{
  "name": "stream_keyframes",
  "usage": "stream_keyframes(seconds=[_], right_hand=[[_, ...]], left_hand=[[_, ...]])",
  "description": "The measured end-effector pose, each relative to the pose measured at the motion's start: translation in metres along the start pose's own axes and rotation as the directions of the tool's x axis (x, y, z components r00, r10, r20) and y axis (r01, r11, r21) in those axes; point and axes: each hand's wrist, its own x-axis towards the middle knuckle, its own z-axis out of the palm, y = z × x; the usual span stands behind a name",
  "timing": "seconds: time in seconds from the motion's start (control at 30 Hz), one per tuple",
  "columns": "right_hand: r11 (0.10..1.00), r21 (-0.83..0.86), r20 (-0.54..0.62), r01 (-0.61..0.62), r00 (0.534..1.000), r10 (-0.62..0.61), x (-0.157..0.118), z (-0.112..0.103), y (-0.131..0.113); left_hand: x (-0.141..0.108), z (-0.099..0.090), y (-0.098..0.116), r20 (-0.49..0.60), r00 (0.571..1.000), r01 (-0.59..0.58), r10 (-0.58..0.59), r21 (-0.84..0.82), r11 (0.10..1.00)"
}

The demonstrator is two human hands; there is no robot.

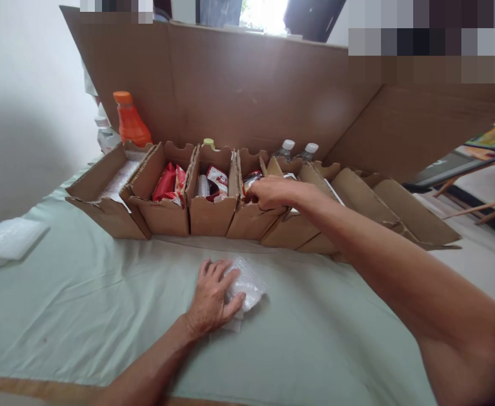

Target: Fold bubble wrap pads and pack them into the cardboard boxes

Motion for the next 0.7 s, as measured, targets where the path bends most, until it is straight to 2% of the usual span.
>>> stream_keyframes(seconds=[0.1,0.17,0.23,0.3,0.33,0.4,0.43,0.47,0.5,0.53,0.57,0.6,0.63,0.67,0.7], right_hand=[[1.0,-0.012,-0.016,-0.01,1.0,0.01,0.014,0.012,-0.011],[1.0,-0.012,-0.049,-0.025,0.998,0.025,0.012,0.013,-0.011],[0.998,0.0,-0.116,-0.058,0.992,0.058,-0.002,0.006,-0.004],[0.991,0.023,-0.245,-0.13,0.96,0.132,-0.032,-0.002,0.006],[0.983,0.039,-0.326,-0.179,0.928,0.182,-0.05,-0.004,0.008],[0.957,0.108,-0.517,-0.269,0.807,0.285,-0.091,0.004,0.006],[0.949,0.135,-0.578,-0.283,0.756,0.308,-0.109,0.016,-0.001],[0.943,0.208,-0.674,-0.261,0.66,0.332,-0.124,0.033,-0.011],[0.947,0.247,-0.731,-0.206,0.602,0.322,-0.135,0.054,-0.025],[0.969,0.227,-0.764,-0.103,0.598,0.242,-0.143,0.077,-0.04],[0.981,0.193,-0.741,0.016,0.658,0.135,-0.147,0.1,-0.055],[0.975,0.171,-0.674,0.142,0.739,0.011,-0.148,0.12,-0.068],[0.946,0.151,-0.589,0.287,0.794,-0.147,-0.148,0.134,-0.079],[0.904,0.171,-0.511,0.392,0.819,-0.259,-0.148,0.14,-0.085],[0.863,0.206,-0.461,0.461,0.824,-0.33,-0.147,0.139,-0.085]], left_hand=[[0.001,0.0,-0.001,0.005,1.0,-0.001,0.001,0.001,1.0],[0.0,0.001,-0.002,0.0,1.0,-0.006,0.006,0.011,1.0],[0.0,0.003,-0.002,-0.008,1.0,-0.012,0.012,0.018,1.0],[-0.001,0.003,-0.002,-0.045,0.999,-0.019,0.021,0.027,0.999],[-0.002,0.003,-0.001,-0.086,0.996,-0.023,0.026,0.033,0.999],[-0.002,0.001,0.001,-0.211,0.977,-0.035,0.042,0.038,0.999],[-0.003,-0.002,0.003,-0.284,0.957,-0.05,0.058,0.036,0.998],[-0.004,-0.004,0.005,-0.354,0.932,-0.072,0.079,0.033,0.997],[-0.004,-0.007,0.007,-0.418,0.902,-0.101,0.105,0.032,0.994],[-0.005,-0.01,0.008,-0.469,0.873,-0.131,0.133,0.037,0.991],[-0.006,-0.012,0.009,-0.501,0.85,-0.16,0.161,0.045,0.986],[-0.007,-0.012,0.01,-0.502,0.845,-0.183,0.185,0.053,0.982],[-0.008,-0.012,0.01,-0.468,0.861,-0.198,0.2,0.054,0.979],[-0.008,-0.01,0.009,-0.401,0.894,-0.199,0.2,0.044,0.979],[-0.008,-0.008,0.008,-0.307,0.934,-0.182,0.182,0.028,0.983]])
